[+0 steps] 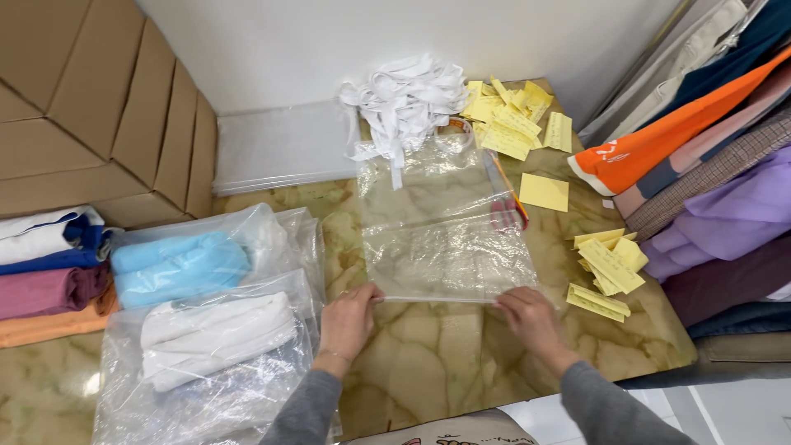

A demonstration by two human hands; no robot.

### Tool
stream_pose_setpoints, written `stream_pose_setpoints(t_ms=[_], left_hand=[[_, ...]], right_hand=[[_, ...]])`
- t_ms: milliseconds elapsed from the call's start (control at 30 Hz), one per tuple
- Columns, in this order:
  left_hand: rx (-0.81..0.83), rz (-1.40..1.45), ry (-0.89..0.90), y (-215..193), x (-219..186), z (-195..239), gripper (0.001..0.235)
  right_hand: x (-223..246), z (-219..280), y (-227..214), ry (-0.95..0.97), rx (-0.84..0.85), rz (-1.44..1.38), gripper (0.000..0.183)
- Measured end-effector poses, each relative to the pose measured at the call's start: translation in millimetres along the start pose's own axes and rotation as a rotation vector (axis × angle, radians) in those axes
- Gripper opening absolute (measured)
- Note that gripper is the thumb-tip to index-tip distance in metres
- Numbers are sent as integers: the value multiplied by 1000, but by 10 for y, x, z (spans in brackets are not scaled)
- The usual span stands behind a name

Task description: The person places folded clothes into clear plastic bags on a table. They handle several items, including a dark garment, a white garment, and a pink garment, placing each into a separate bag and smoothing the plastic.

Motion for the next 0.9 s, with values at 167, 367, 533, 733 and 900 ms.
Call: stream_pose_setpoints(t_ms=[167,367,533,733,900], left_hand=[[-74,-68,-60,14,27,117,9],[-27,-123,-196,-1,84,183,14],[218,-95,-337,445,296,362,10],[43,203,-70,-538,-203,807,57],[-412,1148,-485,-1579,738,1452,20]], right_hand=[[-505,287,-260,55,56,73,10],[-875,389,-320,62,75,205,15],[-1162,246,-186,239,439,284,19],[-245,-380,154,327,1029,288,95],[2103,-1381,126,-11,825,-537,60]])
Point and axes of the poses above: each hand's wrist, its own z-axis away from the middle knuckle, its own y-axis out of the palm, x = y × z, the point moved 7 cm from there along -z, towards the middle knuckle, and after that the axes turned 7 degrees about x, right-handed, at the moved point
